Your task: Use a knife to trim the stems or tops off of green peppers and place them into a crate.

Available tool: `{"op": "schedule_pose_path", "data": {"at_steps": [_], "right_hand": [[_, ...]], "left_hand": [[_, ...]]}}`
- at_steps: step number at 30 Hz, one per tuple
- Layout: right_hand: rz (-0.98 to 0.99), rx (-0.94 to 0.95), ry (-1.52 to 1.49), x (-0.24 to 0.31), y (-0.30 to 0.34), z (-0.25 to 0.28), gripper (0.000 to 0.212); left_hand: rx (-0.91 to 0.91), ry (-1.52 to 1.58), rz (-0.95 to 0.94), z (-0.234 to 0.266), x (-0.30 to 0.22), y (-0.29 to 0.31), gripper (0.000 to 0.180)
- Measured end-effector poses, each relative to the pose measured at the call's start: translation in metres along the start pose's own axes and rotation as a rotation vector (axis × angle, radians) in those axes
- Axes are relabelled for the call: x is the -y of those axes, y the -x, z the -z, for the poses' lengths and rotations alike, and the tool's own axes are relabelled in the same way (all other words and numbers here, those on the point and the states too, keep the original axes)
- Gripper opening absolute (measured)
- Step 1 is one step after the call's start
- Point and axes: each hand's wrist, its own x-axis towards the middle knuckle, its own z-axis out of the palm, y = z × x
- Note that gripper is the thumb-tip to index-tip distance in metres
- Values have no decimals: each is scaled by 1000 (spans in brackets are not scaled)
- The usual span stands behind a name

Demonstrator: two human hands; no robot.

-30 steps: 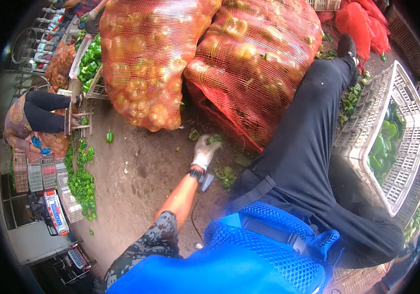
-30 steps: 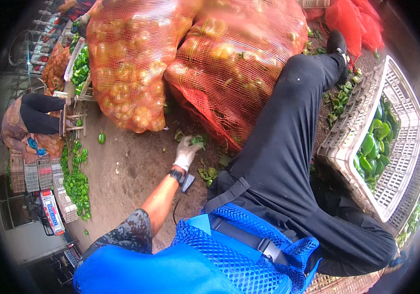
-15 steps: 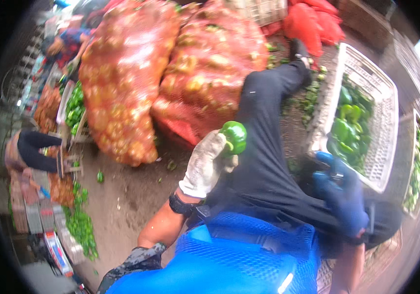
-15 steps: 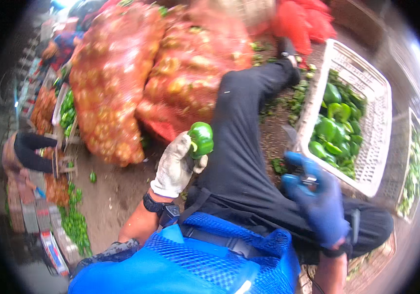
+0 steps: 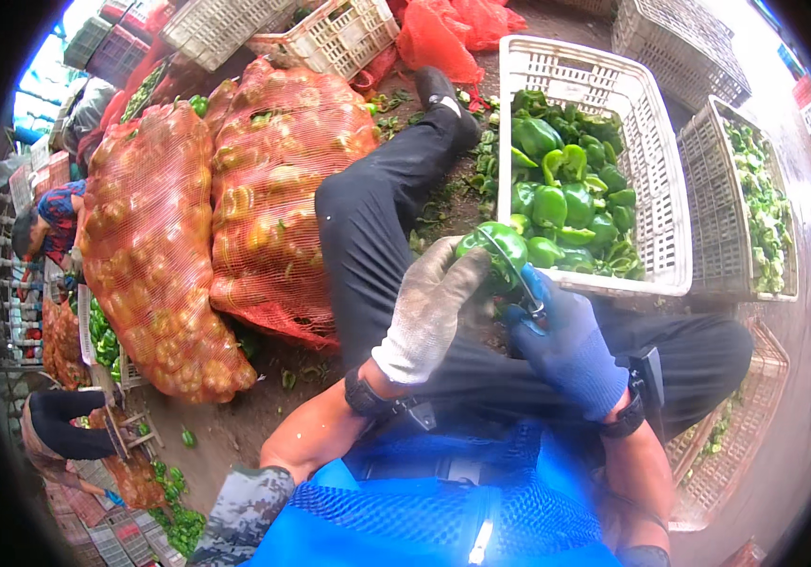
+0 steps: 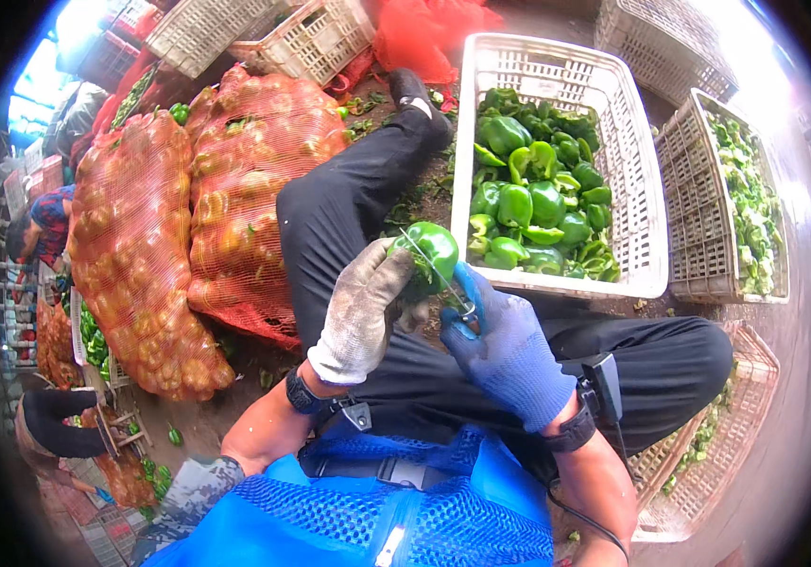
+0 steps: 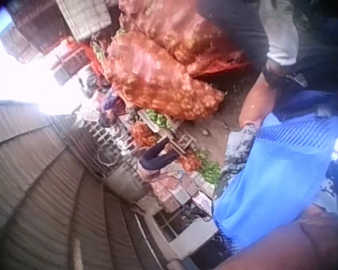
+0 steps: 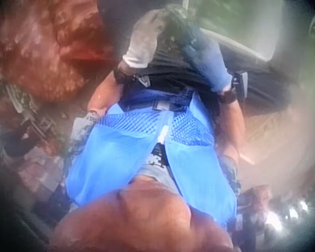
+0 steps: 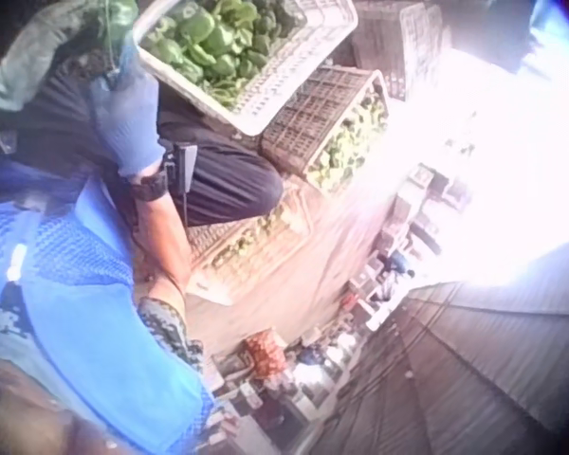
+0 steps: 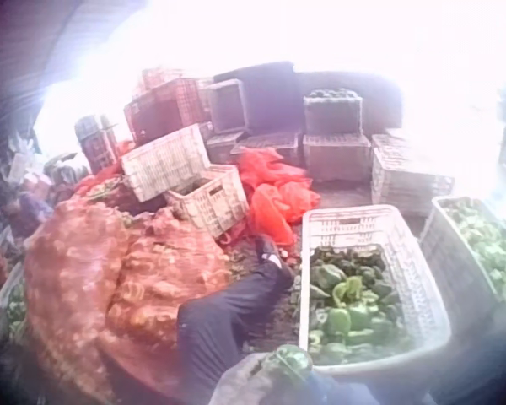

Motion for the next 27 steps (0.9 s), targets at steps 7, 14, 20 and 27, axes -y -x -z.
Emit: {"op": "schedule_pose_path", "data": {"at_steps": [7,14,20,27], "right_hand": [[-33,-43,-20,-28,-3,9,46],[-94,-68,194,-39,-16,34,44],[-225,-281,189,-101,-26,63,38],[-481,-385,-517,-48,-27,89,38]], "left_hand": [[5,-105,86,-36,-7,-9,32],[161,-98,85,-37,-4,-42,39],[387,245,256,-39,-3,-58,39],[271,-101,76,-36,8,-79,37]]}}
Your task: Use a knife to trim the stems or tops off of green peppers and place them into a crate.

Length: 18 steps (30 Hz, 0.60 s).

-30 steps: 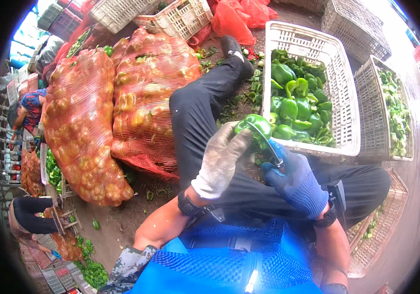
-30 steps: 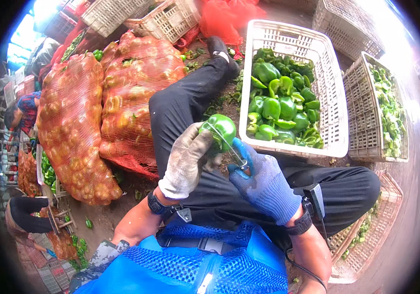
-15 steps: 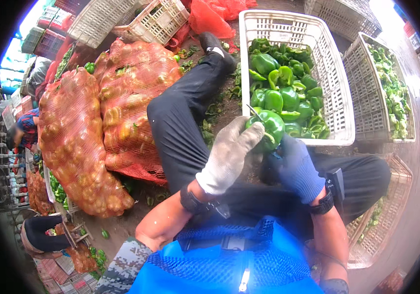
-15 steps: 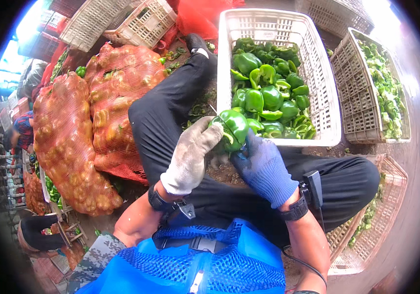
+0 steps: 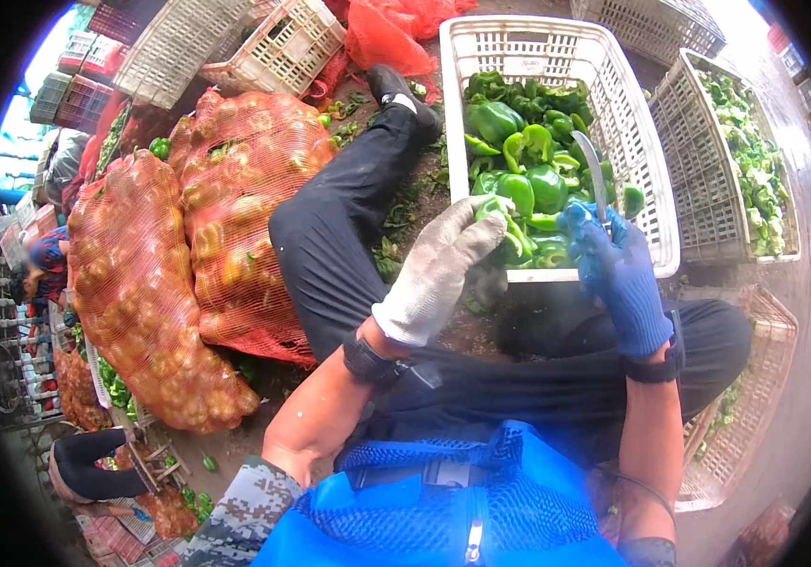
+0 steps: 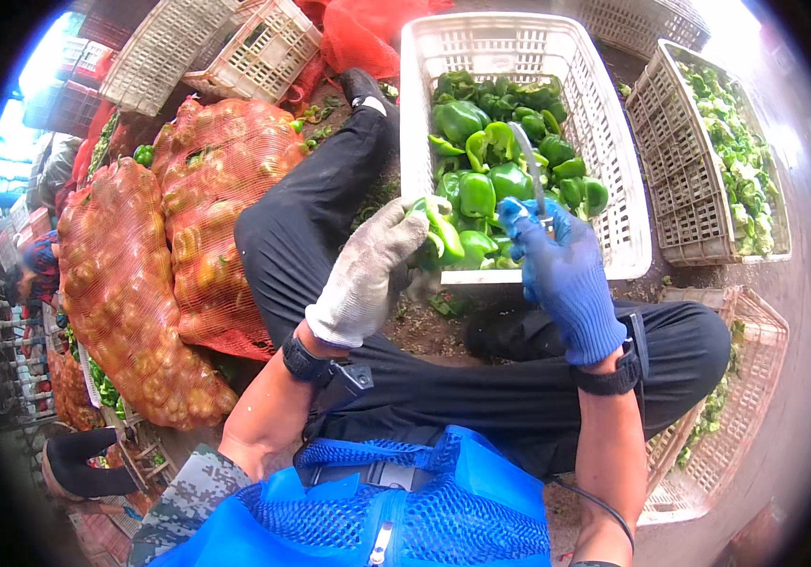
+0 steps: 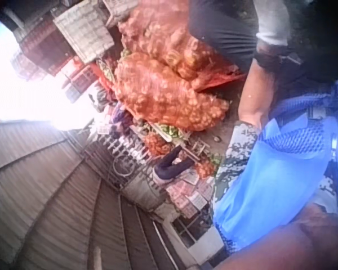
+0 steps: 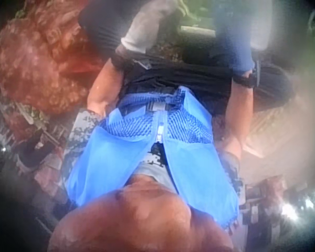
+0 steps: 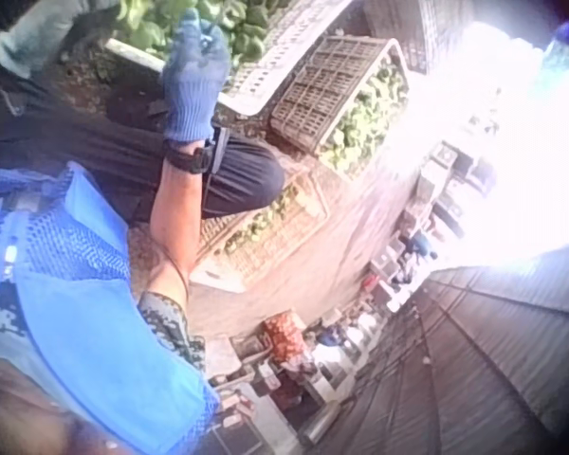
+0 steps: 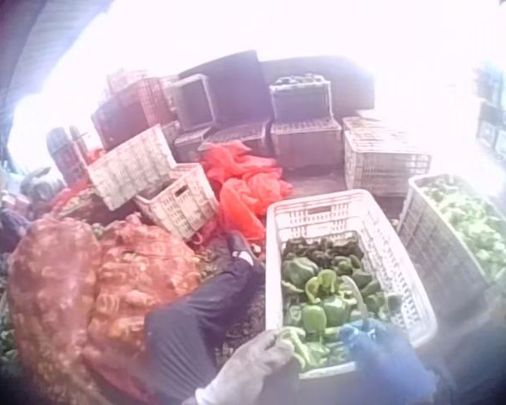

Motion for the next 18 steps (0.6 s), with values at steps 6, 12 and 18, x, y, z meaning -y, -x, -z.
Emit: {"op": "schedule_pose_path", "data": {"at_steps": [6,12,18], "right_hand": [[445,193,362,14,19,-30,41],[350,263,248,14,21,-31,36],[204,265,147,7,30,-40,34]], "left_hand": [[-130,-290,-18,-12,-7,4,37],[-38,-97,-149,3,13,11,36],[-126,-393,-377,-5,15,15,30]]}}
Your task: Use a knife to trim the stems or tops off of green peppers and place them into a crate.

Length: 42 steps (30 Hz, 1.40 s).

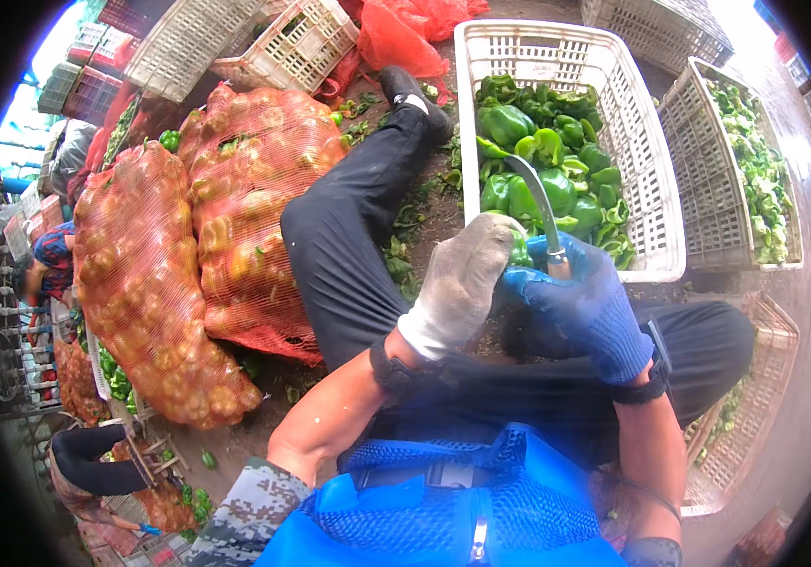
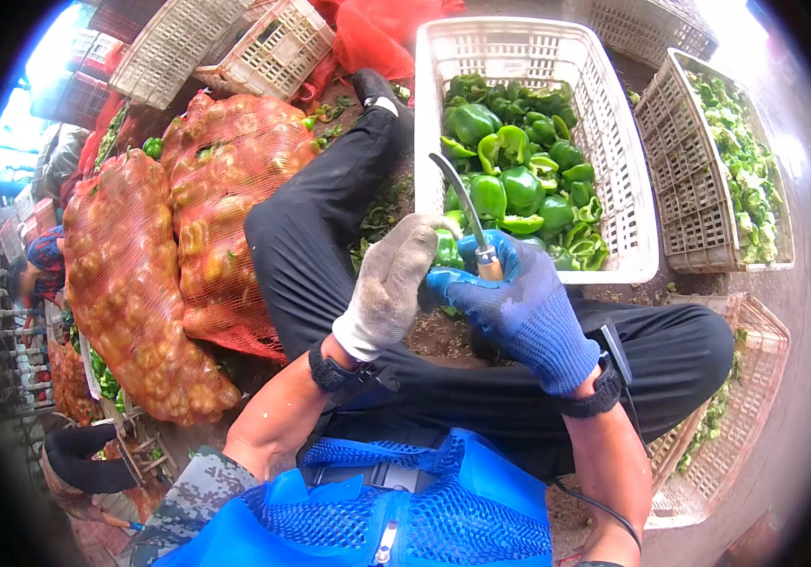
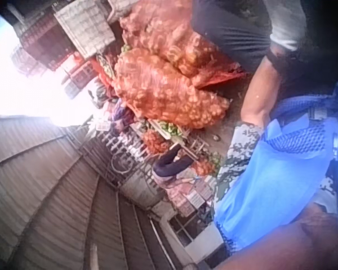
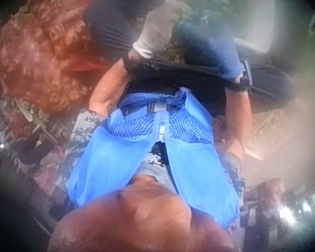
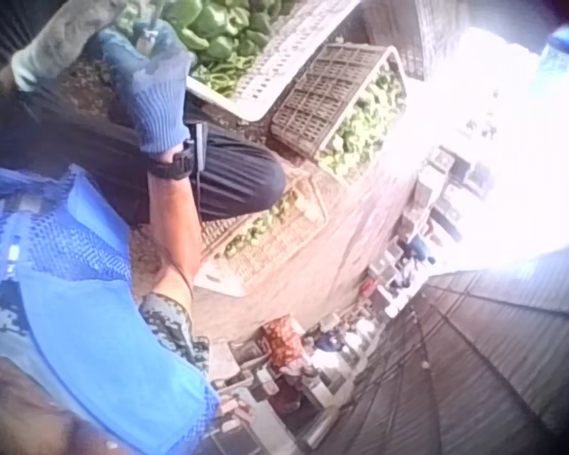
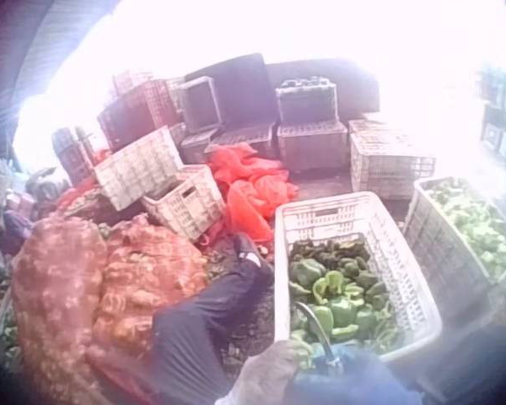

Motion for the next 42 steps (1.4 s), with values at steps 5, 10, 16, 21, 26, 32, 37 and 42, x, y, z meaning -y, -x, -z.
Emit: {"op": "schedule_pose_path", "data": {"at_steps": [5,10,16,21,26,32,37,42], "right_hand": [[112,21,256,0,1,3,36],[-4,83,33,1,-2,0,39],[307,29,326,-11,-1,-2,33],[183,-53,81,-8,1,-14,34],[381,-145,259,-7,6,-13,37],[510,-291,491,-9,8,-25,34],[626,-350,607,-20,7,-30,30],[28,-259,-198,-18,9,-29,23]], "left_hand": [[-89,-90,-52,-6,-1,3,32],[-115,-22,-59,-6,-5,-4,24],[-108,28,-104,-7,3,-3,25],[-186,-173,-232,-6,1,-4,26],[-222,6,7,-13,-7,1,28],[-272,108,119,-18,-3,2,33],[-215,-134,-145,-17,22,0,38],[-250,-142,-130,-20,-1,-1,38]]}}
